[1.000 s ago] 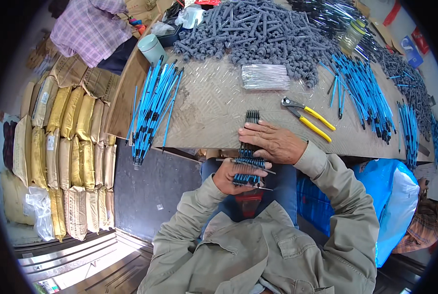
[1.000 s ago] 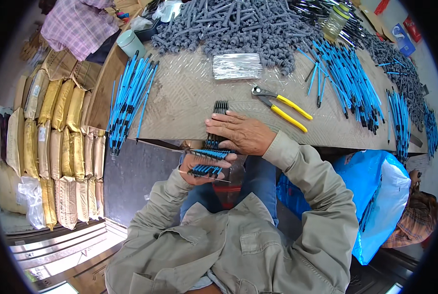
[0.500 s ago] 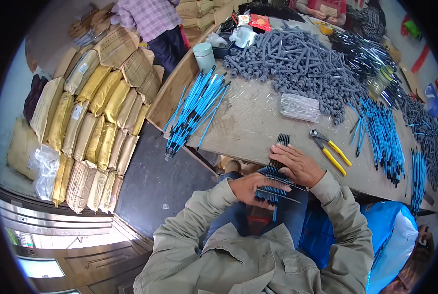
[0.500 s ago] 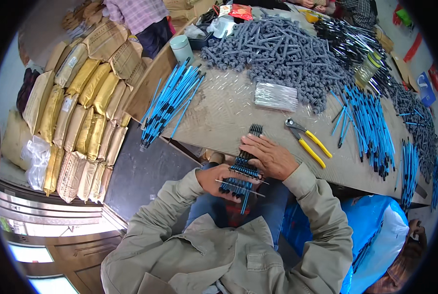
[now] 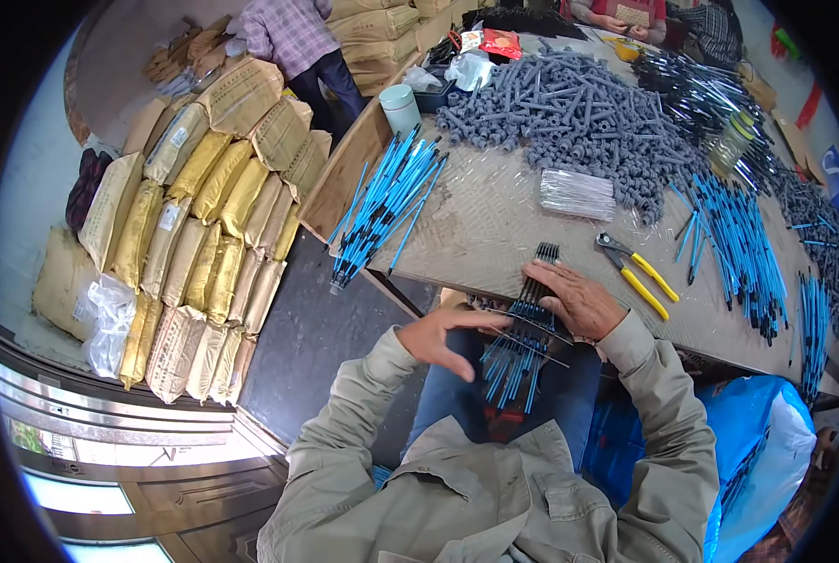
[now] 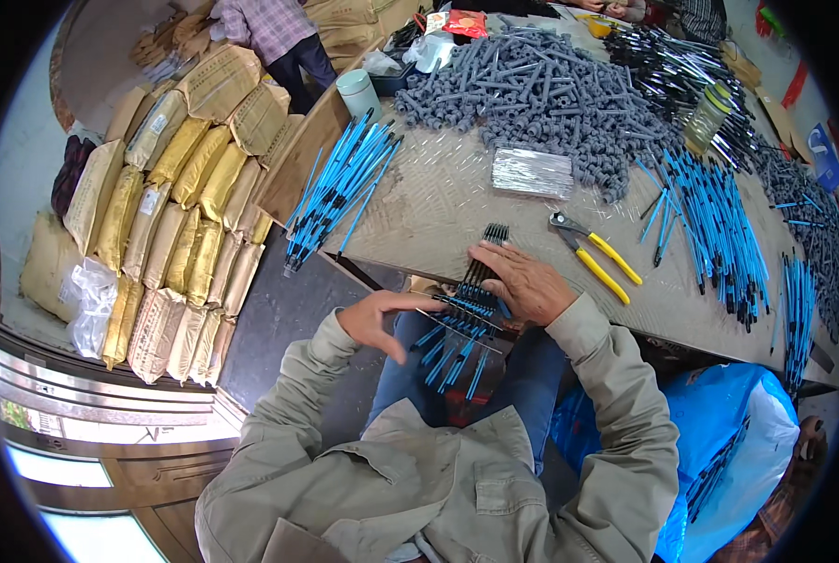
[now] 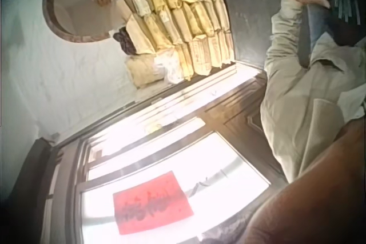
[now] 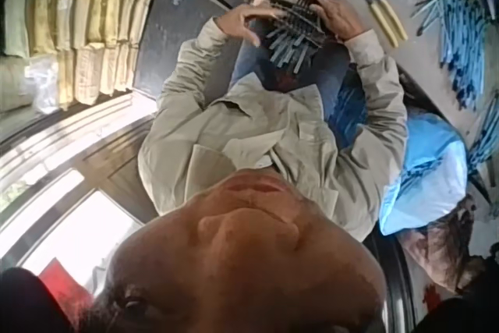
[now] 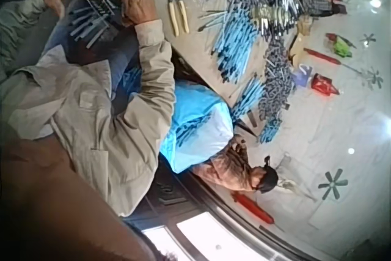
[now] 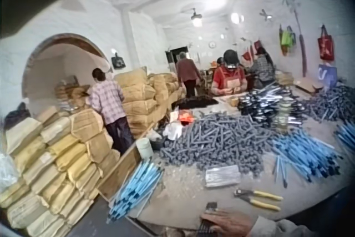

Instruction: The person secures umbrella ribs to a plastic hub using pliers, collects loose umbrella ribs, threads a wire through the ends of the ribs, attaches the wired ribs around another hub, and secures the wire with pliers.

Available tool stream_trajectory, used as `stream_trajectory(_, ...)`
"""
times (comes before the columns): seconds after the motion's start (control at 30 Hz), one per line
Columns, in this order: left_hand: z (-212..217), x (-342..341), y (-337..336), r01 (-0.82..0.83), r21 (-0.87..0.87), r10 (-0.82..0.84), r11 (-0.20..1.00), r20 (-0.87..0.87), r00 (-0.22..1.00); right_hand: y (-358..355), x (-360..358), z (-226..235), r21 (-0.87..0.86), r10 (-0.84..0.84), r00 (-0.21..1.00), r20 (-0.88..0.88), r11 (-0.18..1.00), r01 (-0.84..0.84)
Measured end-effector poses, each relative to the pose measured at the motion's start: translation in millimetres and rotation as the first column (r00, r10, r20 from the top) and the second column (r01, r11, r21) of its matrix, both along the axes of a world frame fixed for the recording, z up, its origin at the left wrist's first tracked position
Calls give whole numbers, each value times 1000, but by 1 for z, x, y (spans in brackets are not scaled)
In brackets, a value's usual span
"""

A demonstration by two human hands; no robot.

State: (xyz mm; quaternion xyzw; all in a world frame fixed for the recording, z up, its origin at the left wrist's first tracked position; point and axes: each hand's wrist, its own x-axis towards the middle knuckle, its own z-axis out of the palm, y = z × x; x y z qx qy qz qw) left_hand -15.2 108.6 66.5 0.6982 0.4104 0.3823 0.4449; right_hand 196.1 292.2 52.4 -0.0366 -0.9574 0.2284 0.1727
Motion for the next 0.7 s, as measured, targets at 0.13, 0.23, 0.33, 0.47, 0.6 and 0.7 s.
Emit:
stream_trajectory(0.13,-15,-14,-19,-106,-122,137,987,286,948,0,7,-5,-52,-20,1000,-20,998,19)
stream_trajectory(0.23,-11,-20,-7,-271,8,269,963,-140,953,4,-1,-6,-219,-59,991,-122,975,32)
stream_trajectory(0.33,4,-5,28,17,387,199,922,-512,836,14,-8,-9,-118,-66,989,-131,992,50)
stream_trajectory(0.47,-3,4,74,270,402,133,875,-735,665,20,-10,-4,41,-98,986,-137,994,105)
stream_trajectory(0.6,-14,13,88,358,392,139,848,-815,563,19,-12,1,-165,-184,982,42,968,189)
stream_trajectory(0.7,-9,14,89,384,412,186,826,-844,504,18,-14,12,-394,-168,985,-30,908,142)
